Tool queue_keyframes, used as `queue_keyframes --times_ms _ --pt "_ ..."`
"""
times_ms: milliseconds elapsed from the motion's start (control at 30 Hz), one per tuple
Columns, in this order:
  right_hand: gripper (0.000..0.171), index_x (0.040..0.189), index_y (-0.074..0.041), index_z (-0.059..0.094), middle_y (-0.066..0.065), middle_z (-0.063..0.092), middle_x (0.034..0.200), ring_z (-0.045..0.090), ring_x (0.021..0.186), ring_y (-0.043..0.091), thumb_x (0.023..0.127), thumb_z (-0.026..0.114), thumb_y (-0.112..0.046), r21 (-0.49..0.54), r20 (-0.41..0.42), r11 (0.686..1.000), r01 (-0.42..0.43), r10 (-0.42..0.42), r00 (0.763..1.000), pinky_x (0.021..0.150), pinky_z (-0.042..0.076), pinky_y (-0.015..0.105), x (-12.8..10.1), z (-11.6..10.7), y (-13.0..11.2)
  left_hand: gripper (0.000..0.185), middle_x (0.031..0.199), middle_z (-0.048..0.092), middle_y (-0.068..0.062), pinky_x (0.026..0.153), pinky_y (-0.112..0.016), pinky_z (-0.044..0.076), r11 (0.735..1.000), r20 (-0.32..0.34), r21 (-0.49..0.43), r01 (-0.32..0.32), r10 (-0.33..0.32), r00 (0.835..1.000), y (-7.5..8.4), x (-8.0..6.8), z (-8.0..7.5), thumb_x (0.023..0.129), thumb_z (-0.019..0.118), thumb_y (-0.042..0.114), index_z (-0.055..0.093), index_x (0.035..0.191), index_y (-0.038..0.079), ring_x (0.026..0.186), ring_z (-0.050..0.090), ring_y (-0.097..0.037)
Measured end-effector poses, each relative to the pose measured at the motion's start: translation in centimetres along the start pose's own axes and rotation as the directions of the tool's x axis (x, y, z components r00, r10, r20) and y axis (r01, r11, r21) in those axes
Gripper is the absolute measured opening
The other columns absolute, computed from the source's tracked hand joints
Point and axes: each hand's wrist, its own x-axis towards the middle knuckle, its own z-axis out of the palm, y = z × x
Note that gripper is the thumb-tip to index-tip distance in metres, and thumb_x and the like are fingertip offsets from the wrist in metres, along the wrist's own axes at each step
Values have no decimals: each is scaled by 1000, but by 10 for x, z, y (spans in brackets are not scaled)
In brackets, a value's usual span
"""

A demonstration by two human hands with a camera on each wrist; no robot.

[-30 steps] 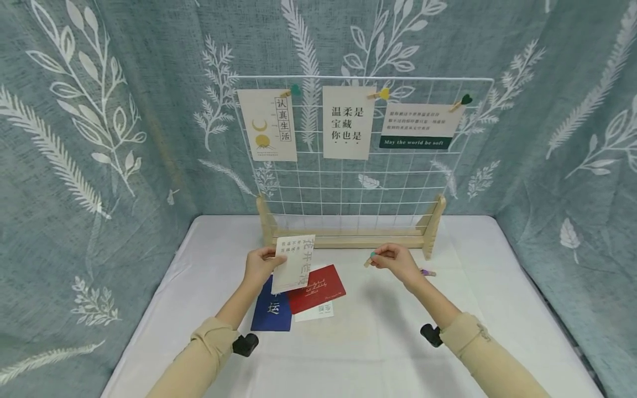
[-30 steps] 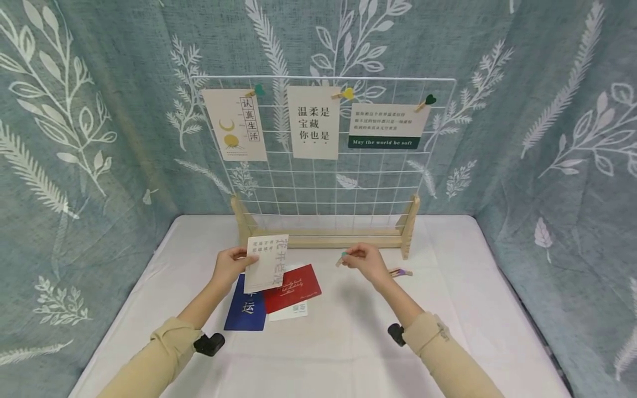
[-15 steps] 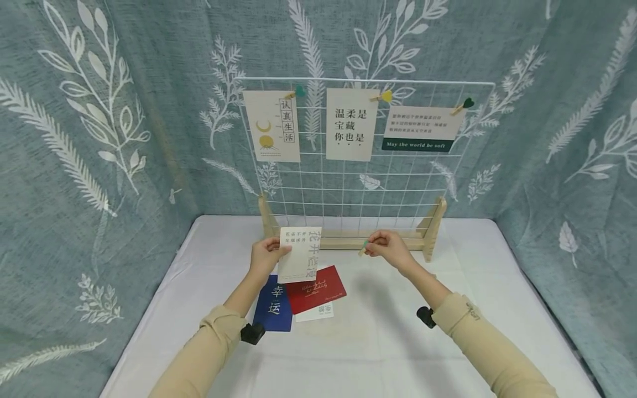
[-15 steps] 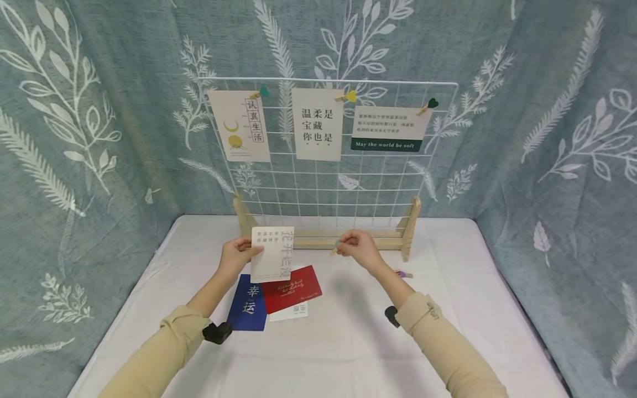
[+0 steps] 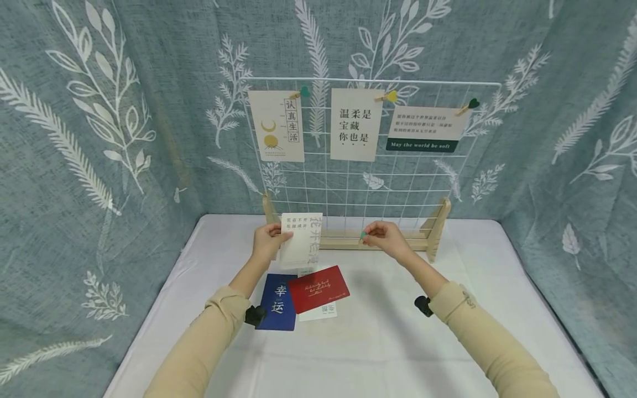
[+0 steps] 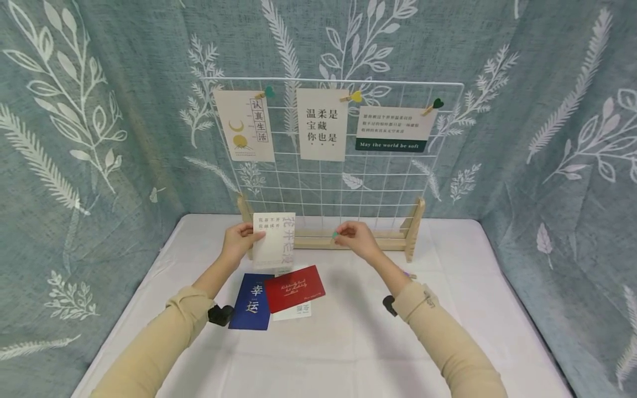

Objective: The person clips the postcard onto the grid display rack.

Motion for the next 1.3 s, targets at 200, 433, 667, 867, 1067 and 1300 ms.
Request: queue_keyframes --times_ms 200,433,667,867,1067,1300 --pt "18 101 15 57 24 64 91 61 73 2 90 58 1 -5 -3 1000 -11 11 1000 76 56 25 8 1 -6 27 102 69 -21 61 -14 48 999 9 14 -37 37 999 9 3 2 85 66 0 62 109 -10 65 56 2" --pt "18 102 12 59 27 65 95 66 77 10 91 58 -2 -50 -34 999 15 -17 999 78 57 34 20 4 -16 26 105 68 -22 63 -15 49 998 19 38 -55 54 998 19 7 3 86 65 3 62 110 -7 69 58 -3" --pt "20 102 10 62 24 67 98 67 84 23 91 60 -6 -117 -61 993 26 -34 998 77 56 28 33 9 -27 26 102 69 -20 62 -14 48 999 22 16 -52 51 998 24 14 3 86 66 3 61 110 -7 67 57 -1" --pt "23 107 13 60 28 65 101 66 90 34 91 60 -3 -108 -96 993 52 -62 993 81 56 38 43 14 -35 26 89 71 -9 59 -12 47 999 -12 -36 -36 35 999 30 21 2 85 67 2 61 108 -8 61 56 2" --pt "29 118 9 59 27 64 107 65 92 37 91 58 -3 -172 -99 979 107 -126 987 80 56 35 54 19 -45 26 85 69 -5 60 -12 47 997 -22 -58 -54 53 998 36 30 1 85 67 3 61 109 -7 62 56 2" --pt "25 112 7 63 25 65 108 65 93 35 91 59 -7 -187 -92 972 145 -164 982 81 56 38 62 27 -53 28 89 70 -8 66 -12 46 997 -21 -49 -57 56 998 42 34 -3 87 65 4 60 112 -7 67 55 2"
